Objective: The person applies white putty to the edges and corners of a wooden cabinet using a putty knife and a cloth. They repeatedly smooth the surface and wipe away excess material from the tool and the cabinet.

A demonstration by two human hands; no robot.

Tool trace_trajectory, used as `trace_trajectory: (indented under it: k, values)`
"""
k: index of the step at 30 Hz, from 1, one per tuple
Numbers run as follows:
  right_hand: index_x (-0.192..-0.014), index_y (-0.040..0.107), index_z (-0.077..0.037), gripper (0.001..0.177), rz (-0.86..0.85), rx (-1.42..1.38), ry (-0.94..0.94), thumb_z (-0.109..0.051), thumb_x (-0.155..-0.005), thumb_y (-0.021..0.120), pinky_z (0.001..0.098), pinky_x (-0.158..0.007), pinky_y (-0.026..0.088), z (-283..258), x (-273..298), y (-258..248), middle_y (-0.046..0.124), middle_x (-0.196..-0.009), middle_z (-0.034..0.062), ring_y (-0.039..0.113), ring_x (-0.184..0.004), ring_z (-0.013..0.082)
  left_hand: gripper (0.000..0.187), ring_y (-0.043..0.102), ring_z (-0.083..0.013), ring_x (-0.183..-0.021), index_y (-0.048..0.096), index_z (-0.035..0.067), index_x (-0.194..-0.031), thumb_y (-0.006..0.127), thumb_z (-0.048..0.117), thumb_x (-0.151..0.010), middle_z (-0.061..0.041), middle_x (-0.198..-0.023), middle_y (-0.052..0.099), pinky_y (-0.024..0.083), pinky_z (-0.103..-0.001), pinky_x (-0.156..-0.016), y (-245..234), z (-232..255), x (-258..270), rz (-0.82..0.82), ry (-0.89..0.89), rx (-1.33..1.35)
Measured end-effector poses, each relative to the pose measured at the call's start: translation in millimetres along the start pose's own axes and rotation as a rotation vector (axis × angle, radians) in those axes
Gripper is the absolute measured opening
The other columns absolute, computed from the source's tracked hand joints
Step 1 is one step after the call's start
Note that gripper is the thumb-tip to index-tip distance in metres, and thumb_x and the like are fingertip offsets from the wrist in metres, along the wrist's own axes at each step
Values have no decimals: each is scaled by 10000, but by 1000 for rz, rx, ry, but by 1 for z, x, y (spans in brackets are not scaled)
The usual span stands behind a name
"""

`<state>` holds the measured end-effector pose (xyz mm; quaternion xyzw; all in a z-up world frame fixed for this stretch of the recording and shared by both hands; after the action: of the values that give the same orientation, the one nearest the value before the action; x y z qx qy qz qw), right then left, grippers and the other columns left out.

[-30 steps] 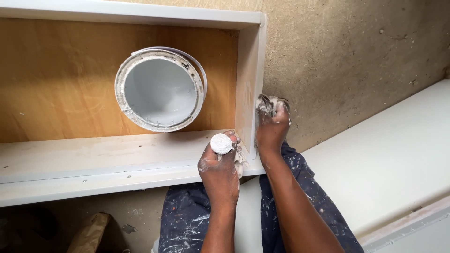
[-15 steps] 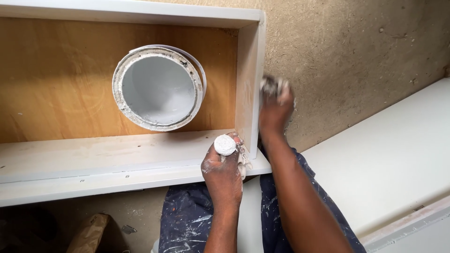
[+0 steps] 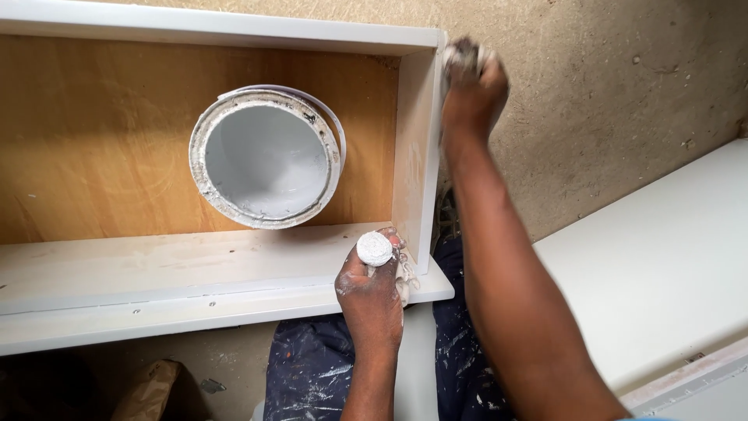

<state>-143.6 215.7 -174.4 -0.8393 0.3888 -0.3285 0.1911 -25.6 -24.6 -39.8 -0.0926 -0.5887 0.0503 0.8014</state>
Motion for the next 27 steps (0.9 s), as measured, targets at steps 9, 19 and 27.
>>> trace_trajectory:
  k: [9, 19, 27]
  values:
    - [-1150, 663, 15, 289, -68, 41, -82, -147, -911, 666, 180, -625, 665, -7, -32, 9, 744, -953, 89, 761, -743, 127, 238, 747, -124, -868, 793, 72, -1064, 750, 165, -849, -55, -956, 816, 579, -270, -802, 9, 3, -3, -8, -29, 64]
    - [-1004, 685, -86, 109, -126, -2, -58, -111, -921, 618, 228, -667, 584, -7, -24, 10, 730, -893, 31, 696, -738, 91, 246, 765, -131, -901, 790, 77, -1075, 731, 163, -853, -58, -981, 821, 590, -274, -826, 14, 9, -3, -29, -51, 36]
    - [-1004, 592, -97, 213, -37, 201, -275, -289, -971, 506, 314, -539, 519, -2, 13, 1, 662, -881, 56, 622, -695, 153, 227, 746, -130, -883, 799, 81, -1044, 737, 186, -853, -52, -952, 811, 567, -279, -808, 17, 14, -5, -5, -57, 30]
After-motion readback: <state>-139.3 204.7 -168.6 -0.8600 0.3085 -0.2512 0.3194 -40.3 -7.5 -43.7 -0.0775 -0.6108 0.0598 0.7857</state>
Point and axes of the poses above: each hand's wrist, its own x-axis away from the middle knuckle, its own y-axis out of the palm, z = x × y, the point moved 6 cm from there along -x, towards the middle knuckle
